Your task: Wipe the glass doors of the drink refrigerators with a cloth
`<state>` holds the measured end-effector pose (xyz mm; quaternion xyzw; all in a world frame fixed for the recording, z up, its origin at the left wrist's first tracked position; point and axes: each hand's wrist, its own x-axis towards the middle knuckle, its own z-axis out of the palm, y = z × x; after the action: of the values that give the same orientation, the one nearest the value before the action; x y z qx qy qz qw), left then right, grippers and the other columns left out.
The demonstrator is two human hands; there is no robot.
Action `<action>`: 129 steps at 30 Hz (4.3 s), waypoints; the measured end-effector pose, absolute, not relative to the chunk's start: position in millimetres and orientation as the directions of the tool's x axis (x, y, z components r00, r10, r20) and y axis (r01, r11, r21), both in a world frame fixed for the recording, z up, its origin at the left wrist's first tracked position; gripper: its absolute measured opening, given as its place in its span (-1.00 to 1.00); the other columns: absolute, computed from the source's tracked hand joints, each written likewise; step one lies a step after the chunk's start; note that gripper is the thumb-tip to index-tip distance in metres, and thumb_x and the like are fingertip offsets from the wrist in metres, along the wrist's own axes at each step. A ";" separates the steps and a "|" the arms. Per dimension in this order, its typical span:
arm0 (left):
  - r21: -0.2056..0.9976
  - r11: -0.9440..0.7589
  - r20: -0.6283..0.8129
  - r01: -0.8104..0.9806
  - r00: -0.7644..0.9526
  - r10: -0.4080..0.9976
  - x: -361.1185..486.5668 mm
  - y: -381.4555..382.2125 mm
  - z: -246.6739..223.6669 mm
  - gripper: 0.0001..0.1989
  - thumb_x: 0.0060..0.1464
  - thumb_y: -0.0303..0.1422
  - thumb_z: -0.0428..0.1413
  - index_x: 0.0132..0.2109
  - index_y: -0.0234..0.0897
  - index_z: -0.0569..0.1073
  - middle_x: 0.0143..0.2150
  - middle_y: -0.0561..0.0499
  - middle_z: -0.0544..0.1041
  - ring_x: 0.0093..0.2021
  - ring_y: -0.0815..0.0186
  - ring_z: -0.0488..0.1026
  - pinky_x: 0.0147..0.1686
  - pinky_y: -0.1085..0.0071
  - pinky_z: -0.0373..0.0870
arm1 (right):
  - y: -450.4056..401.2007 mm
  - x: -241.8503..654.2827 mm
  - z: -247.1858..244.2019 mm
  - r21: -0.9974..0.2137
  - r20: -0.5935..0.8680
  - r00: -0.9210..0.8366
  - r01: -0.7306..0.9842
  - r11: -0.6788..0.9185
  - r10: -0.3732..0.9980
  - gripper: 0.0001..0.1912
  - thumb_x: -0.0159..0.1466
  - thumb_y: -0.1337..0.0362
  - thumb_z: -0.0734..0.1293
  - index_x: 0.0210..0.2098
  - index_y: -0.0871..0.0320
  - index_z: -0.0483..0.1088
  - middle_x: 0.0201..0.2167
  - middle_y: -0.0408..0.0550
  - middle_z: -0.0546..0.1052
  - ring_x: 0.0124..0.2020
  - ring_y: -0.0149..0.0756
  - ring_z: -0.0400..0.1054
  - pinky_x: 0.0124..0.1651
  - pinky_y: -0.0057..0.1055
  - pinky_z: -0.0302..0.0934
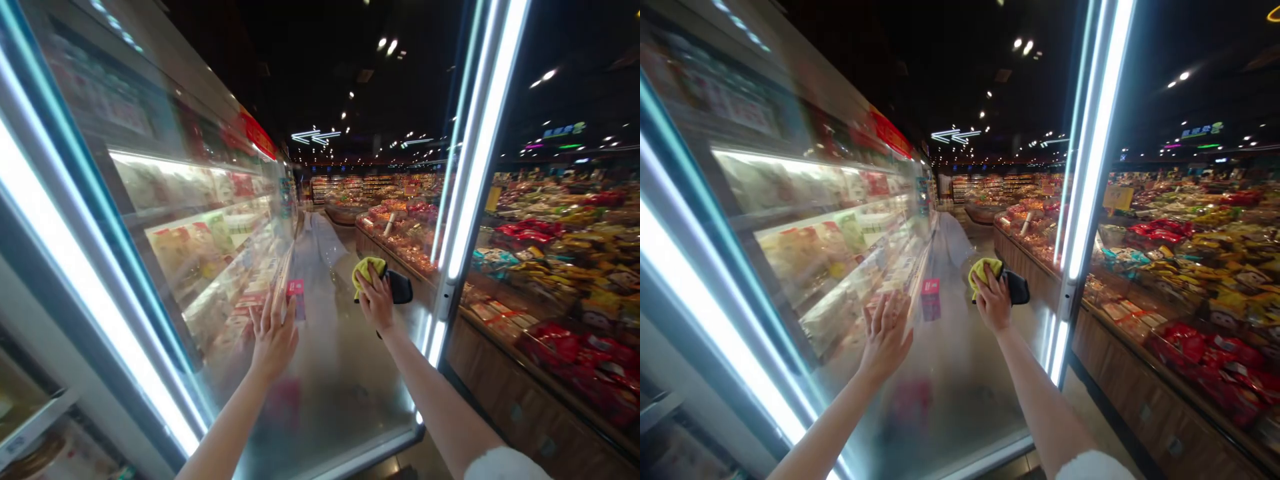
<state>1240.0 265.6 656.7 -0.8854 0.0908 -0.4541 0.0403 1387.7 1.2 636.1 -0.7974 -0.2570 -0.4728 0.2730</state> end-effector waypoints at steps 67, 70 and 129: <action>-0.219 -0.887 0.747 -0.406 0.516 -0.420 1351.2 73.4 616.7 -0.18 0.23 -0.43 0.07 0.52 -0.08 -0.12 0.55 -0.10 -0.08 0.54 0.05 -0.18 0.49 -0.05 -0.24 | -161.6 1454.6 570.3 -0.453 0.836 0.547 0.633 -0.627 -0.052 -0.37 0.30 0.50 0.12 0.31 0.07 0.35 0.41 0.01 0.26 0.41 -0.20 0.17 0.36 -0.20 0.23; -0.231 -0.885 0.753 -0.404 0.502 -0.425 1351.1 71.8 618.0 -0.19 0.24 -0.44 0.05 0.52 -0.09 -0.10 0.55 -0.10 -0.07 0.54 0.08 -0.19 0.49 -0.03 -0.24 | -172.7 1439.0 567.8 -0.437 0.853 0.516 0.627 -0.645 -0.077 -0.38 0.28 0.51 0.12 0.25 0.05 0.43 0.35 0.02 0.34 0.31 -0.18 0.30 0.31 -0.17 0.28; -0.111 -0.979 0.771 -0.171 0.606 -0.194 1298.2 80.8 600.1 -0.15 0.23 -0.40 0.09 0.52 -0.10 -0.16 0.56 -0.10 -0.13 0.54 0.03 -0.17 0.49 -0.07 -0.25 | -122.2 1453.5 543.5 -0.574 0.794 0.526 0.482 -0.662 -0.305 -0.48 0.48 0.23 0.07 0.37 0.20 0.24 0.49 0.26 -0.01 0.47 0.02 0.00 0.36 -0.03 0.10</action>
<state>1298.2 80.8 600.1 -0.8961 0.1019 -0.4319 0.0130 1453.5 -122.2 543.5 -0.7729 -0.0573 -0.4832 0.4072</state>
